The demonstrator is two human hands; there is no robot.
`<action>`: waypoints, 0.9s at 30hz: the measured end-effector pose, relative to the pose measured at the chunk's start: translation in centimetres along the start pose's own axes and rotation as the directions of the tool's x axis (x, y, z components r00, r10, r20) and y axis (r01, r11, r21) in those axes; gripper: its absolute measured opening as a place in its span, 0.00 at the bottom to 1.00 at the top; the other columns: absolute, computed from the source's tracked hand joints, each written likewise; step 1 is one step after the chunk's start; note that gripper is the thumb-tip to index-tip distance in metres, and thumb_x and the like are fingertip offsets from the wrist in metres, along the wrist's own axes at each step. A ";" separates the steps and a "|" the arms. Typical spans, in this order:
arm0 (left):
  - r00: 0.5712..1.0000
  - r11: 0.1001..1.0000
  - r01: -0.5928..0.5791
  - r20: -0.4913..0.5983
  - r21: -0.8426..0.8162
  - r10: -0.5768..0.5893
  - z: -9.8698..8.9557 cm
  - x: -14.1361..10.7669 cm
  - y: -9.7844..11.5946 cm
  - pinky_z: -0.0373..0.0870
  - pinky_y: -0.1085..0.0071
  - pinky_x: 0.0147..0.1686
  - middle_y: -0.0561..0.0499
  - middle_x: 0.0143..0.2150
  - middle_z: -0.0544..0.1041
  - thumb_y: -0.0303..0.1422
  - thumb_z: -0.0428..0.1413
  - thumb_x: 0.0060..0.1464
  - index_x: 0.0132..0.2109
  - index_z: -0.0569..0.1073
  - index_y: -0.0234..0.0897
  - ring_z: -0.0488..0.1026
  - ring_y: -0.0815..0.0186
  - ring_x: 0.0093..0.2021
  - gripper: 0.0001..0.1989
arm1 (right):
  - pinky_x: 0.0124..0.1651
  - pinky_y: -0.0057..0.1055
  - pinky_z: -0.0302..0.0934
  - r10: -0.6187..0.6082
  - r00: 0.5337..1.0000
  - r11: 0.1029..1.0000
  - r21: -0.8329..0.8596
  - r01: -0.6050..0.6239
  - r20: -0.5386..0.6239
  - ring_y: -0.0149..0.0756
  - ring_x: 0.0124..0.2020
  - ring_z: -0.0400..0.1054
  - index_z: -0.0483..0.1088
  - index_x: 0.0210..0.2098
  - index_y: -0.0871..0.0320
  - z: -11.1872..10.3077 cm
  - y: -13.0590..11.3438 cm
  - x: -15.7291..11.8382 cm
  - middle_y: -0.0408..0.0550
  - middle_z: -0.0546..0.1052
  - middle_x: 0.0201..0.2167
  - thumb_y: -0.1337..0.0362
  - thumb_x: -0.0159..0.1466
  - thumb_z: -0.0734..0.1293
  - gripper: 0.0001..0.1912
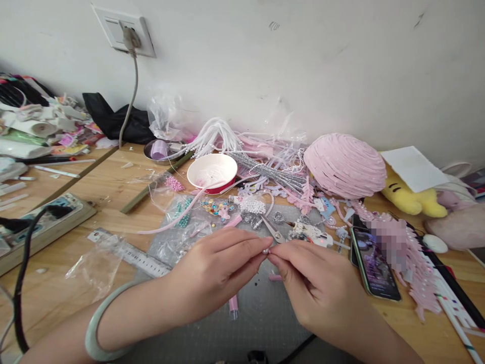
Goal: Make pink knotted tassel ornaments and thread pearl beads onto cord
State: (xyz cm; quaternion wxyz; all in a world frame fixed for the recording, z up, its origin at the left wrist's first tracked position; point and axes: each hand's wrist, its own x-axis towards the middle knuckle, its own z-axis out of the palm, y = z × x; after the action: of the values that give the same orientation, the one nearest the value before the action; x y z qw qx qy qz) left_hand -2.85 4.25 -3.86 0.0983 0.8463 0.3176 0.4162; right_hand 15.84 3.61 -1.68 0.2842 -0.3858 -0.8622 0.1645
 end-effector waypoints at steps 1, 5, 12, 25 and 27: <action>1.000 1.000 -0.002 0.006 -0.004 0.002 0.0 0.0 0.0 0.73 0.77 0.43 0.46 0.39 0.78 0.23 0.53 0.56 0.45 0.71 0.31 0.76 0.69 0.39 0.10 | 0.29 0.28 0.58 -0.001 1.000 1.000 -0.007 0.001 0.006 0.32 0.26 0.67 0.70 0.32 0.62 0.0 0.0 0.0 0.46 0.73 0.23 0.75 0.61 0.59 0.09; 1.000 1.000 -0.014 0.022 -0.020 0.014 0.0 -0.1 -0.1 0.72 0.77 0.44 0.47 0.39 0.78 0.22 0.52 0.56 0.46 0.70 0.31 0.75 0.69 0.40 0.10 | 0.30 0.30 0.59 -0.025 0.999 0.999 -0.038 0.026 0.024 0.34 0.28 0.68 0.70 0.32 0.62 -0.1 0.1 0.0 0.47 0.74 0.25 0.76 0.60 0.58 0.10; 0.999 0.999 -0.029 0.040 -0.027 0.030 0.2 -0.4 -0.3 0.72 0.78 0.44 0.47 0.38 0.77 0.22 0.52 0.57 0.47 0.70 0.30 0.74 0.70 0.40 0.11 | 0.30 0.30 0.59 -0.014 1.000 0.999 -0.035 0.015 0.027 0.35 0.28 0.67 0.71 0.32 0.63 0.0 0.3 0.0 0.48 0.74 0.25 0.75 0.62 0.59 0.09; 0.999 0.999 -0.018 0.028 -0.048 0.019 0.1 -0.1 -0.1 0.70 0.79 0.44 0.46 0.40 0.77 0.21 0.52 0.56 0.48 0.69 0.30 0.74 0.70 0.42 0.12 | 0.30 0.28 0.58 -0.023 0.999 1.000 0.007 0.023 0.031 0.33 0.27 0.66 0.70 0.32 0.63 -0.2 0.3 0.2 0.47 0.73 0.25 0.74 0.63 0.58 0.10; 1.000 0.998 0.010 0.027 -0.070 -0.008 0.1 0.1 0.0 0.70 0.80 0.43 0.47 0.39 0.77 0.21 0.52 0.56 0.47 0.69 0.30 0.73 0.72 0.40 0.12 | 0.31 0.28 0.59 -0.030 0.999 1.000 0.011 0.029 0.023 0.32 0.28 0.67 0.70 0.33 0.62 -0.2 0.3 0.3 0.46 0.73 0.25 0.74 0.63 0.58 0.09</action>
State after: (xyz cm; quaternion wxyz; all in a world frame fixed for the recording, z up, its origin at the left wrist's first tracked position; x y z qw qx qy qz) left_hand -2.80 4.33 -3.88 0.1339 0.8463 0.3055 0.4154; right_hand 16.03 4.05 -1.55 0.2784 -0.3696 -0.8702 0.1692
